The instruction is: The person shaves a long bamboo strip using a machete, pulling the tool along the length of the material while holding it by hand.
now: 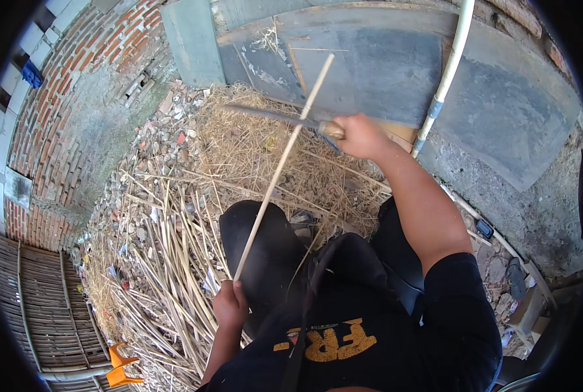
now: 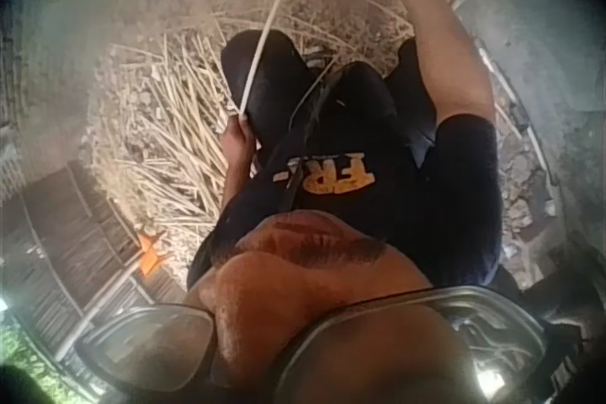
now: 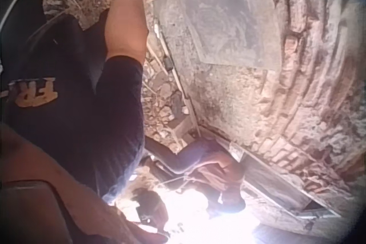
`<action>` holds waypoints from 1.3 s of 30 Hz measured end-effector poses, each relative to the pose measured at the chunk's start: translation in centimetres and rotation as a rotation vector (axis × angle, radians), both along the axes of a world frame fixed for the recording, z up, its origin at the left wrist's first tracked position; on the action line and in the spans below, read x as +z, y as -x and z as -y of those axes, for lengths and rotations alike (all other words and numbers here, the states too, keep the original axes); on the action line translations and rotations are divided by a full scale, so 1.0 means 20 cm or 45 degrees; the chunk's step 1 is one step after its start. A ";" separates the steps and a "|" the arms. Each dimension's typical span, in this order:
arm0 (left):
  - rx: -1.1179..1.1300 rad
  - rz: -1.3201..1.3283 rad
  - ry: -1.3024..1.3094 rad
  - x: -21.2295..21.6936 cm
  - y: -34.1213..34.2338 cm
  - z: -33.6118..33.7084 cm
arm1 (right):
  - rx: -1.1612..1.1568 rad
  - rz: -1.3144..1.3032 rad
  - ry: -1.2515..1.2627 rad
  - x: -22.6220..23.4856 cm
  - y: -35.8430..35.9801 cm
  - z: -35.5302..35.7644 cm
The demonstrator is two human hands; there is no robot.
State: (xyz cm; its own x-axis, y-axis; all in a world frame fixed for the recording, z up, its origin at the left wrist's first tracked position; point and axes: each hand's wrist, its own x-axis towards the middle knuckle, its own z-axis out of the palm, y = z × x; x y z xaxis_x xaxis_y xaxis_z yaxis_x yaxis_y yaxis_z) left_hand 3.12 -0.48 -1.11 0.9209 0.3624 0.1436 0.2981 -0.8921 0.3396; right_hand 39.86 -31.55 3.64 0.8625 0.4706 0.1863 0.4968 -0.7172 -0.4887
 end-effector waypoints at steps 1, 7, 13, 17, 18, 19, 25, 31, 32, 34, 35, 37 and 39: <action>-0.011 0.023 0.023 0.00 0.01 0.01 | 0.096 -0.101 -0.015 0.03 0.05 -0.04; 0.025 0.046 0.030 -0.09 0.00 0.00 | 0.400 0.000 0.122 0.03 0.14 -0.07; -0.021 0.050 -0.059 -0.02 0.00 0.00 | -0.144 -0.195 -0.167 -0.04 -0.09 0.08; -0.051 -0.061 0.186 0.03 0.02 -0.05 | -0.085 -0.322 -0.315 0.03 -0.02 0.06; -0.035 -0.135 0.421 0.05 0.02 -0.06 | -0.044 -0.401 -0.407 0.05 -0.01 0.05; -0.030 -0.157 0.741 0.04 0.01 -0.08 | -0.051 -0.401 -0.408 0.05 0.00 0.05; 0.047 -0.194 0.813 0.06 0.00 -0.12 | 0.146 -0.454 -0.434 0.09 0.08 0.00; 0.088 0.035 0.447 0.06 0.00 -0.04 | 0.103 -0.219 -0.122 0.07 0.10 -0.03; 0.089 0.035 0.450 0.07 0.00 -0.02 | 0.094 -0.193 -0.172 0.06 0.10 -0.03; 0.058 0.072 0.304 0.11 0.00 0.04 | 0.141 -0.180 -0.187 0.09 0.12 -0.04; 0.061 0.072 0.307 0.11 0.00 0.05 | 0.184 -0.167 -0.205 0.09 0.14 -0.04; 0.041 -0.020 0.286 0.10 0.01 0.07 | 0.260 -0.135 -0.156 0.09 0.17 -0.06; 0.039 -0.050 0.328 0.06 0.02 0.07 | 0.330 -0.102 -0.112 0.10 0.18 -0.06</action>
